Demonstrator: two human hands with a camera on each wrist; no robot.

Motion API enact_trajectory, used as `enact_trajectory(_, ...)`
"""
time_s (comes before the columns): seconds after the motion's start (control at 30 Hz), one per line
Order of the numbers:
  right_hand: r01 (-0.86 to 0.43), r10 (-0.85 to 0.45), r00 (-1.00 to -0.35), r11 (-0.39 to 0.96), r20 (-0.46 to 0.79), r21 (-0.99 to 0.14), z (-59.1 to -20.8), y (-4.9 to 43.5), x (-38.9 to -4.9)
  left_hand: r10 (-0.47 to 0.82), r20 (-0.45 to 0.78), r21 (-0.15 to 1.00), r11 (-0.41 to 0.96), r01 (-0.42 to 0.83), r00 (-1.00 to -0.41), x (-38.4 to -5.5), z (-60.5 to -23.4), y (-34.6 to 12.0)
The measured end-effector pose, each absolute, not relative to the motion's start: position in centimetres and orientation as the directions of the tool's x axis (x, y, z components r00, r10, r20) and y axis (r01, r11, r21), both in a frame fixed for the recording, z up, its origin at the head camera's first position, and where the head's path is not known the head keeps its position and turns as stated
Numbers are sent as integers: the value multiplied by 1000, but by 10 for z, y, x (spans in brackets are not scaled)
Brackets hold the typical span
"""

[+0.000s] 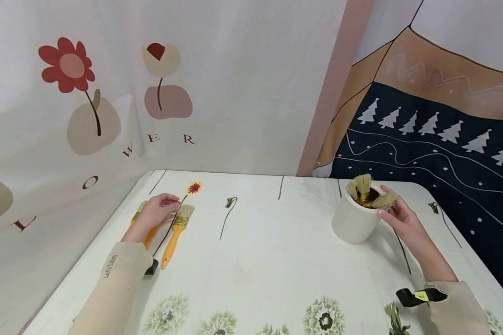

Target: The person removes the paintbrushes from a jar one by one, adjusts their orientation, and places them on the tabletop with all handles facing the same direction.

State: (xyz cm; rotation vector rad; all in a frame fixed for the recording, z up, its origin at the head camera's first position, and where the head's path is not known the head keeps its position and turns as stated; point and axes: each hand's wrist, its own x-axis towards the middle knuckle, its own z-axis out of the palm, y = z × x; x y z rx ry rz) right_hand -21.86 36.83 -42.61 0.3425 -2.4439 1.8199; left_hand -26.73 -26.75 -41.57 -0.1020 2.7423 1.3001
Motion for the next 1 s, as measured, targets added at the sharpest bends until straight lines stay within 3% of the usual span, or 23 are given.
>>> enact_trajectory(0.2, -211, -134, -975, 300, 178, -930, -404, 351, -204, 26, -108, 786, 615, -69, -994, -267, -410, -261)
enact_trajectory(0.3, -227, -137, -971, 259, 197, -939, -405, 351, -204, 41, -103, 793, 606, -57, -994, -268, -408, -257)
enact_trajectory(0.53, -211, -131, -975, 322, 177, -923, -401, 348, -202, 66, -77, 819, 573, -26, -995, -266, -401, -245)
enact_trajectory(0.77, -229, -109, -972, 278, 206, -933, -458, 390, -240, 57, -81, 817, 576, -33, -995, -270, -402, -232)
enact_trajectory(1.0, -207, -127, -976, 269, 179, -941, -432, 373, -224, 79, -68, 836, 548, -14, -995, -278, -409, -222)
